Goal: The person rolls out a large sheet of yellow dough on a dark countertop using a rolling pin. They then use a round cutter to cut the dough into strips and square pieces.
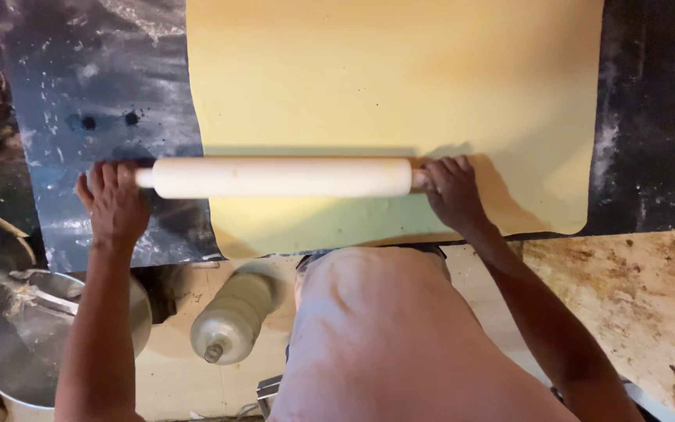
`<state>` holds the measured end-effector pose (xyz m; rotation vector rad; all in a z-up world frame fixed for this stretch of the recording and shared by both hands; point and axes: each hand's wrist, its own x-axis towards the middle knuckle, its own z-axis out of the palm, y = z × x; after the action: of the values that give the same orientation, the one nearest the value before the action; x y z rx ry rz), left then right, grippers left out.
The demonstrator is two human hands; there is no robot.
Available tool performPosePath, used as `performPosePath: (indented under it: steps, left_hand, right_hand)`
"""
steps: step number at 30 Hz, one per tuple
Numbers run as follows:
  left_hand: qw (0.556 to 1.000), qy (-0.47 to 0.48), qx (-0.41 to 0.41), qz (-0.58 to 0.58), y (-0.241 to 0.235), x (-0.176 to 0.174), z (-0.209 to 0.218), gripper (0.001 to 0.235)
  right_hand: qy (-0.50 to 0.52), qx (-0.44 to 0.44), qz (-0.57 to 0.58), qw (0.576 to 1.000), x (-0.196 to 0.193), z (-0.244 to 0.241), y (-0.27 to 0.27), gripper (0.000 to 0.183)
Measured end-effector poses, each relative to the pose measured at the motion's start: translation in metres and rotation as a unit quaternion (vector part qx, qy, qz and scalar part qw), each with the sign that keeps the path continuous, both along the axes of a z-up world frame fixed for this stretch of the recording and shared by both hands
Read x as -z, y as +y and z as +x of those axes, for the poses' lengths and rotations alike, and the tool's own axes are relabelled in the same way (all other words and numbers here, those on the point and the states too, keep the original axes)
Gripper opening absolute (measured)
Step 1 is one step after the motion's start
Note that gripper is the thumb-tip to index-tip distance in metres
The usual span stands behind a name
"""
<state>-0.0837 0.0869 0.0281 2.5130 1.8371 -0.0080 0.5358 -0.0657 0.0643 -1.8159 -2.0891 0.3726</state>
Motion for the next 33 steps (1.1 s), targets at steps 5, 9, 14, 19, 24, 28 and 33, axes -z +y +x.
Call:
performPosePath:
  steps: [5,9,14,19,24,28,33]
  left_hand:
    - [0.998,0.033,-0.035,-0.038,-0.041,-0.003,-0.013,0.034]
    - [0.999,0.031,-0.029,-0.027,-0.08,-0.003,-0.024,0.042]
    - [0.996,0.019,-0.06,-0.064,-0.124,0.002,-0.042,0.041]
    - [0.991,0.028,-0.063,-0.114,-0.151,0.004,-0.052,0.041]
    - [0.993,0.047,-0.026,-0.103,-0.167,-0.007,-0.018,0.035]
    - [0.996,-0.019,-0.008,-0.093,-0.172,-0.015,0.045,0.027]
    - [0.996,-0.07,0.022,-0.04,-0.133,-0.01,0.12,0.037]
  right_hand:
    - [0.028,-0.027,-0.033,0.999,-0.018,-0.013,-0.032,0.033]
    - [0.04,-0.044,-0.058,0.997,-0.03,-0.02,-0.057,0.049]
    - [0.058,-0.021,-0.16,0.985,-0.033,-0.025,-0.08,0.045]
    - [0.11,-0.026,-0.187,0.976,-0.034,-0.018,-0.097,0.046]
    - [0.054,0.029,-0.228,0.972,-0.024,0.015,-0.103,0.049]
    - [0.05,0.046,-0.183,0.981,-0.029,0.069,-0.121,0.043]
    - [-0.021,0.062,-0.15,0.986,-0.032,0.113,-0.099,0.048]
